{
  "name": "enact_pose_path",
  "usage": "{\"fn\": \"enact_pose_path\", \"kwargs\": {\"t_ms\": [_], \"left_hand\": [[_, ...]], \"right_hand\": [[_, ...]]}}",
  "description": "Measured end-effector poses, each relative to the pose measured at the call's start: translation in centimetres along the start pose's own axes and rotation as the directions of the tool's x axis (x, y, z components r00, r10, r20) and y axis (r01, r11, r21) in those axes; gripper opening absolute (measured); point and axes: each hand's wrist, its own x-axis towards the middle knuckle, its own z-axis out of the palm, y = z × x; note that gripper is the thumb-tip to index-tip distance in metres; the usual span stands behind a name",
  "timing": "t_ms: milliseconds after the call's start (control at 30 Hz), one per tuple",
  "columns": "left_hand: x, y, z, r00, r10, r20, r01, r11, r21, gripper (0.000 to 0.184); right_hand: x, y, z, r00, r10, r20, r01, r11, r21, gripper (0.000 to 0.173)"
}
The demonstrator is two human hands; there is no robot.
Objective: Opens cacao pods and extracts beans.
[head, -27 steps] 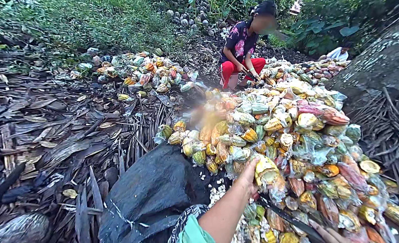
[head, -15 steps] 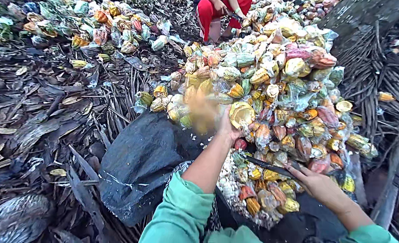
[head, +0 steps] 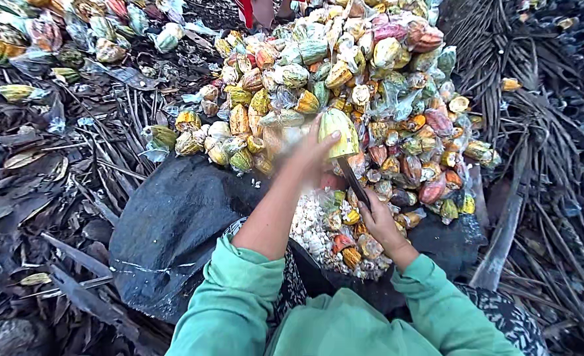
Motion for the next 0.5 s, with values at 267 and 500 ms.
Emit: {"fn": "enact_pose_path", "kwargs": {"t_ms": [267,500], "left_hand": [[-1.1,-1.1,1.3,0.914,0.075,0.400,-0.126,0.987,0.102,0.081],[-0.7,-2.2,2.2,0.887,-0.338,0.316,0.072,0.775,0.628,0.063]], "right_hand": [[-3.3,4.4,0.5,0.963,-0.068,-0.259,0.074,0.997,0.013,0.043],[-3.7,11.4,-26.3,0.657,-0.038,-0.753,0.073,0.997,0.013,0.029]]}}
